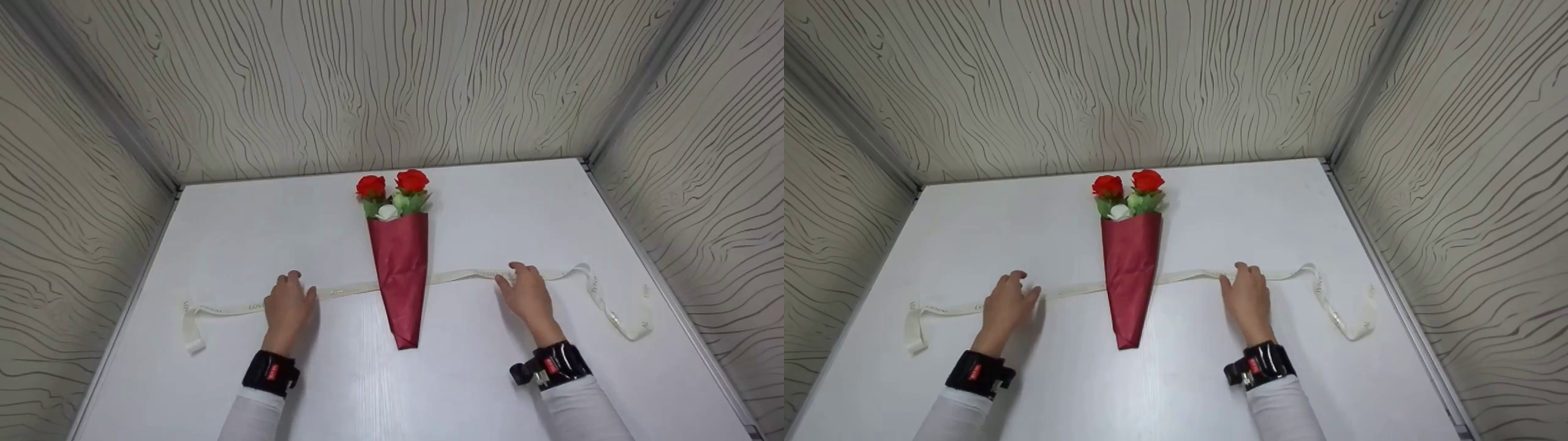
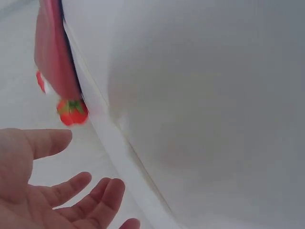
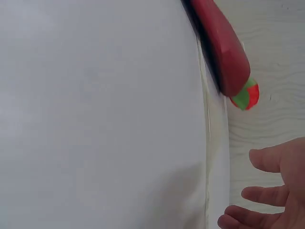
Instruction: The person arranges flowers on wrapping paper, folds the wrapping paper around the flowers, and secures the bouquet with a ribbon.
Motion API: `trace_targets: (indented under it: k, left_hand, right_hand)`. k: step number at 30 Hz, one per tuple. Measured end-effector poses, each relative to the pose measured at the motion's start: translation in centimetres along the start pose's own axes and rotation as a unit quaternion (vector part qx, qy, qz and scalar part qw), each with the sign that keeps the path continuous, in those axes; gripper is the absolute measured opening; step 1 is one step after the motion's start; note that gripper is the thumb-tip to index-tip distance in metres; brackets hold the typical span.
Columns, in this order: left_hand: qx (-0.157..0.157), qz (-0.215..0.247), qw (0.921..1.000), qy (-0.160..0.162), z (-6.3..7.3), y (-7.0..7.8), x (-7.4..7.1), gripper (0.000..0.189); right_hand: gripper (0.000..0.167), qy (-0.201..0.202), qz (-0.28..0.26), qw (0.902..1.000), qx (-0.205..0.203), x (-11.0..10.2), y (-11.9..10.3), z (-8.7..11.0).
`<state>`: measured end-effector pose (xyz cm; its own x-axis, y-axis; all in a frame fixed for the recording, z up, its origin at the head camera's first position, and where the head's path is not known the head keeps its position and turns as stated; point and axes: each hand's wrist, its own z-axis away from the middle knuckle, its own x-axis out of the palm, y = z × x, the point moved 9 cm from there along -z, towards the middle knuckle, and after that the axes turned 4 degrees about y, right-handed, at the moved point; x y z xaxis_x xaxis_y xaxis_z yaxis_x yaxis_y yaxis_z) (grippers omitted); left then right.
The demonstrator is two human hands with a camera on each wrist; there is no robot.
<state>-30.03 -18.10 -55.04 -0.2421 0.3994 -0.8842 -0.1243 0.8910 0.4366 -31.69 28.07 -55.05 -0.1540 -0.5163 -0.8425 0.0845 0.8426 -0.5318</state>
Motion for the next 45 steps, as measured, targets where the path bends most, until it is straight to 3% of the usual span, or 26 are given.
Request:
trace_targets:
  k: [4, 9, 16, 25, 30, 33, 35, 37, 39, 40, 41, 43, 44, 45]
  left_hand:
    - [-0.056, -0.019, 0.9972, -0.046, 0.1, -3.7, -1.2, 0.037]
    - [-0.108, -0.034, 0.9869, -0.115, 0.7, -7.4, -2.0, 0.035]
    - [-0.171, -0.035, 0.9769, -0.123, 1.0, -11.0, -2.7, 0.043]
    - [-0.195, -0.023, 0.972, -0.129, 0.0, -11.9, -2.4, 0.043]
    - [-0.202, -0.011, 0.9691, -0.142, -0.5, -12.0, -2.0, 0.038]
    - [-0.202, -0.002, 0.9706, -0.131, -0.6, -12.0, -2.0, 0.032]
    - [-0.209, 0.018, 0.9711, -0.114, -0.6, -12.0, -2.0, 0.031]
    - [-0.223, 0.076, 0.967, -0.097, -0.7, -12.0, -1.9, 0.033]
    - [-0.238, 0.168, 0.9534, -0.079, -1.0, -11.9, -1.7, 0.038]
    - [-0.25, 0.226, 0.9387, -0.073, -1.1, -11.8, -1.5, 0.041]
    - [-0.263, 0.289, 0.9181, -0.067, -1.3, -11.7, -1.2, 0.044]
    - [-0.29, 0.405, 0.8655, -0.051, -1.3, -11.4, -0.8, 0.049]
    - [-0.302, 0.453, 0.8379, -0.042, -1.3, -11.3, -0.6, 0.051]
    - [-0.314, 0.497, 0.8086, -0.033, -1.3, -11.1, -0.4, 0.052]
  right_hand:
    - [0.051, 0.0, 0.016, 0.9983, 0.056, -1.9, 3.8, -0.4]
    - [0.05, -0.004, 0.044, 0.9919, 0.119, -3.7, 7.9, -0.1]
    - [0.046, 0.008, 0.064, 0.9835, 0.169, -4.9, 11.1, 0.0]
    - [0.043, 0.01, 0.05, 0.9788, 0.199, -4.1, 11.1, -1.6]
    - [0.033, 0.013, 0.049, 0.9775, 0.205, -3.7, 10.8, -2.2]
    - [0.027, 0.021, 0.044, 0.9787, 0.2, -3.6, 10.6, -2.4]
    - [0.026, 0.033, 0.017, 0.9811, 0.19, -3.6, 10.7, -2.4]
    - [0.026, 0.044, -0.031, 0.9812, 0.185, -3.4, 10.9, -2.6]
    - [0.026, 0.066, -0.077, 0.979, 0.177, -3.4, 11.0, -2.9]
    - [0.025, 0.075, -0.096, 0.9777, 0.171, -3.5, 10.9, -3.1]
    - [0.023, 0.086, -0.112, 0.9756, 0.168, -3.5, 10.8, -3.3]
    - [0.019, 0.096, -0.164, 0.966, 0.175, -3.4, 10.7, -3.6]
    - [0.016, 0.097, -0.212, 0.9555, 0.181, -3.1, 10.6, -3.7]
    - [0.014, 0.093, -0.272, 0.9382, 0.193, -2.8, 10.5, -3.7]
